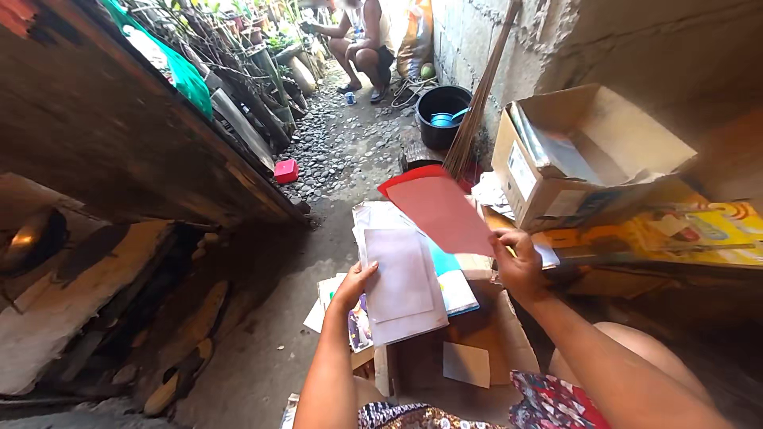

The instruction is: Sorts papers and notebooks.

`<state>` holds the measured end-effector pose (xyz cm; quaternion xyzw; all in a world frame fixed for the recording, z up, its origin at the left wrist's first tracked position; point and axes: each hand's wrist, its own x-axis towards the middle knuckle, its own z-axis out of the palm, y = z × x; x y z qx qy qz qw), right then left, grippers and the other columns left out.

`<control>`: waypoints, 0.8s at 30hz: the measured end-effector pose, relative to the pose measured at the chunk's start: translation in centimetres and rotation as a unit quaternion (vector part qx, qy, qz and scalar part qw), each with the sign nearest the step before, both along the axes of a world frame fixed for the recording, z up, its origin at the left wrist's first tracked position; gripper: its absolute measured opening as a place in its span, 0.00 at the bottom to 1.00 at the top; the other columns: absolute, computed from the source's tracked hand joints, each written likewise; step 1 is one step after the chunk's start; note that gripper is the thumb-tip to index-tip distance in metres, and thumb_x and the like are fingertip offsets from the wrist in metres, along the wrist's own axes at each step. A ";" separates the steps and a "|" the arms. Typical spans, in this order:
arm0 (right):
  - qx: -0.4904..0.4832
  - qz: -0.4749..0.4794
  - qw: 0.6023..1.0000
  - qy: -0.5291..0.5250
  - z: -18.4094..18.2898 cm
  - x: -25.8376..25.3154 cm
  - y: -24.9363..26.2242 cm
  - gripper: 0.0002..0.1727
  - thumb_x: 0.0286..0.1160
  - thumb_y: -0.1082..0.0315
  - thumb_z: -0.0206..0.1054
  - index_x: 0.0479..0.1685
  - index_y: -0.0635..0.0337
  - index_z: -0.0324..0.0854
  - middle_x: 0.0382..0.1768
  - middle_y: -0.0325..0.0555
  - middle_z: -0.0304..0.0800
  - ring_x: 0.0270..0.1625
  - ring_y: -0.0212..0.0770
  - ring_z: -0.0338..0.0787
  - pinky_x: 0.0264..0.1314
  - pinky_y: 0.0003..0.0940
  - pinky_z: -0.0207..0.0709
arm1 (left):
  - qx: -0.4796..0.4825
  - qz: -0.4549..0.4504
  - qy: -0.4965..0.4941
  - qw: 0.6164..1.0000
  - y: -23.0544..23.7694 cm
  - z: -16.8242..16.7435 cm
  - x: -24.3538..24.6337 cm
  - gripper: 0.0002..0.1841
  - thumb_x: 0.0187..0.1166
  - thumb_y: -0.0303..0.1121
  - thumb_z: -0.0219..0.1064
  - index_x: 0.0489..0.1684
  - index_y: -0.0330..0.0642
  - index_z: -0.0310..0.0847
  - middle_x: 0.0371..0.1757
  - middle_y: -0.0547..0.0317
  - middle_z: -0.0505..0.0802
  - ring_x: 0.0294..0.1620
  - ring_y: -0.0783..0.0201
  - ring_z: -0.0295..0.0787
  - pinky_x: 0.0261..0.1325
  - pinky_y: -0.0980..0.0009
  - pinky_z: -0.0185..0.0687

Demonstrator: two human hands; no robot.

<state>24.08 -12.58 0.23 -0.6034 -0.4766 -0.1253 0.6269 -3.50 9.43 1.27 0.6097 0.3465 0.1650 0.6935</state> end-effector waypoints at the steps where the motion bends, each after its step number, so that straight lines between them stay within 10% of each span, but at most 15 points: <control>1: -0.016 0.011 0.998 -0.056 0.0 -0.4 -0.3 0.09 0.87 0.67 0.63 0.42 0.66 0.77 0.52 0.57 0.92 0.61 0.42 0.92 0.65 0.35 0.86 | -0.004 0.000 -0.002 1.000 0.0 0.0 0.1 0.16 0.92 0.36 0.55 0.68 0.35 0.73 0.43 0.55 0.95 0.43 0.64 0.95 0.51 0.64 0.92; 17: -0.237 0.214 0.908 -0.271 -5.9 -6.6 0.0 0.09 0.82 0.70 0.61 0.33 0.60 0.83 0.46 0.51 0.94 0.52 0.48 0.95 0.48 0.43 0.90 | -0.040 0.025 -0.046 0.998 -0.1 -0.9 0.7 0.14 0.90 0.27 0.43 0.63 0.43 0.73 0.42 0.64 0.94 0.43 0.73 0.92 0.50 0.72 0.89; 24: -0.203 0.038 0.977 -0.044 -0.7 -2.1 -0.4 0.11 0.82 0.68 0.62 0.44 0.68 0.87 0.36 0.53 0.93 0.38 0.46 0.95 0.44 0.45 0.90 | -0.032 0.001 0.041 0.999 0.3 -0.7 0.4 0.17 0.94 0.37 0.52 0.70 0.36 0.72 0.44 0.54 0.94 0.44 0.64 0.94 0.51 0.64 0.92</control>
